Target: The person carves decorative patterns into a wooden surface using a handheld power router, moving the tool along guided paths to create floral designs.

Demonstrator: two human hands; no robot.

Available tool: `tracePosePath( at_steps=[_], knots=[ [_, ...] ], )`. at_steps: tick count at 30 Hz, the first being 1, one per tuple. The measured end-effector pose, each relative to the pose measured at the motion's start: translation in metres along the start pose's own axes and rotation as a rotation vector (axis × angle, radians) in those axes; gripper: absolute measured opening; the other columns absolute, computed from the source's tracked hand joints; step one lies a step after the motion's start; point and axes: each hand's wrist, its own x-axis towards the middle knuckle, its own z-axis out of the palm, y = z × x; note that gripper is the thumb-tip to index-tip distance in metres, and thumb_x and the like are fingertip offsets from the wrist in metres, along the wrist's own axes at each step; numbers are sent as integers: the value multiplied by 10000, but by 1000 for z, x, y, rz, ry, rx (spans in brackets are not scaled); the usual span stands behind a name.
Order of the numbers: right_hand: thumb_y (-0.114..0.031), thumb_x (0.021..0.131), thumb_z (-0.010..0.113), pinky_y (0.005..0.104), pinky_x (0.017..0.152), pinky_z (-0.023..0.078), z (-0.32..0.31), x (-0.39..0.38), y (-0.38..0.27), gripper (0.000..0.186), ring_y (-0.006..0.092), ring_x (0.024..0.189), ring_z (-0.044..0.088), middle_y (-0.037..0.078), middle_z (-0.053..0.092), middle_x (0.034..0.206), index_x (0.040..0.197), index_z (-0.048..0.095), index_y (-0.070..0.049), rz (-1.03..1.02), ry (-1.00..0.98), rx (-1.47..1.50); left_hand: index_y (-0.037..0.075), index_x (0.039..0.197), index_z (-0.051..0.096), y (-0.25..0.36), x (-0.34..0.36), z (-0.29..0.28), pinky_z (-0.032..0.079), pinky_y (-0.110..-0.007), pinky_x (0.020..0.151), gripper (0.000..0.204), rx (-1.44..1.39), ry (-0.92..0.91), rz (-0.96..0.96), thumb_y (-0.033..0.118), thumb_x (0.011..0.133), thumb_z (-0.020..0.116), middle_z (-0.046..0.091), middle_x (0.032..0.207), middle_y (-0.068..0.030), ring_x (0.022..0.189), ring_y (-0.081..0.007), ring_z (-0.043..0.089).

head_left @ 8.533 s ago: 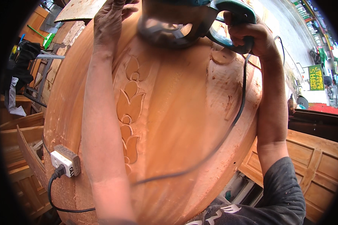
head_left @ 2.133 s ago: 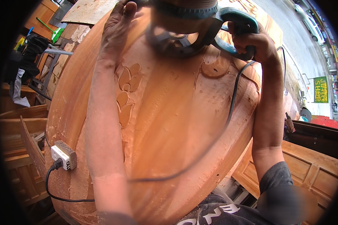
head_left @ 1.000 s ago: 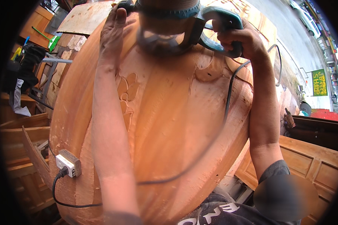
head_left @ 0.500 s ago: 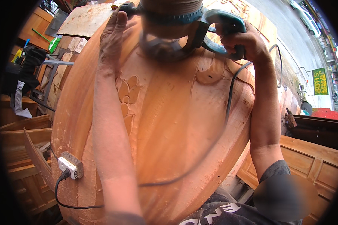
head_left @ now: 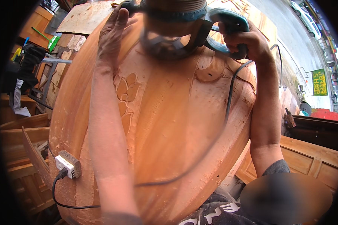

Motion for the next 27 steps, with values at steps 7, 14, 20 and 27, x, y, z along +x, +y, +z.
tracePosePath(
  at_steps=[7, 14, 20, 27],
  knots=[
    [-76, 751, 714, 268, 530, 418, -8, -1, 4, 289, 105, 568, 548, 33, 601, 724, 1031, 691, -10, 2, -30, 12, 144, 1485, 543, 11, -6, 11, 479, -368, 1046, 687, -79, 63, -66, 600, 977, 622, 630, 1337, -11, 1200, -171, 612],
    [-111, 771, 730, 270, 544, 429, -11, -3, 4, 329, 111, 572, 553, 39, 612, 726, 1080, 682, -7, 45, -14, 13, 132, 1456, 573, 11, -2, 8, 484, -363, 1046, 620, -39, 2, 5, 548, 999, 624, 642, 1313, -17, 1195, -154, 608],
    [-116, 775, 725, 273, 540, 421, -6, 0, 5, 322, 114, 568, 540, 29, 574, 692, 1071, 673, 1, 34, 25, 12, 134, 1443, 586, 2, 7, 8, 506, -319, 982, 602, -74, -6, 84, 539, 1000, 634, 652, 1279, 1, 1150, -134, 616],
    [-111, 781, 717, 270, 540, 417, -2, 6, 3, 286, 116, 564, 536, 22, 552, 668, 1043, 668, -7, 40, -12, 52, 149, 1457, 579, -4, 8, 4, 514, -289, 879, 638, -59, 72, -12, 578, 988, 633, 649, 1254, 23, 1032, -96, 625]
  ],
)
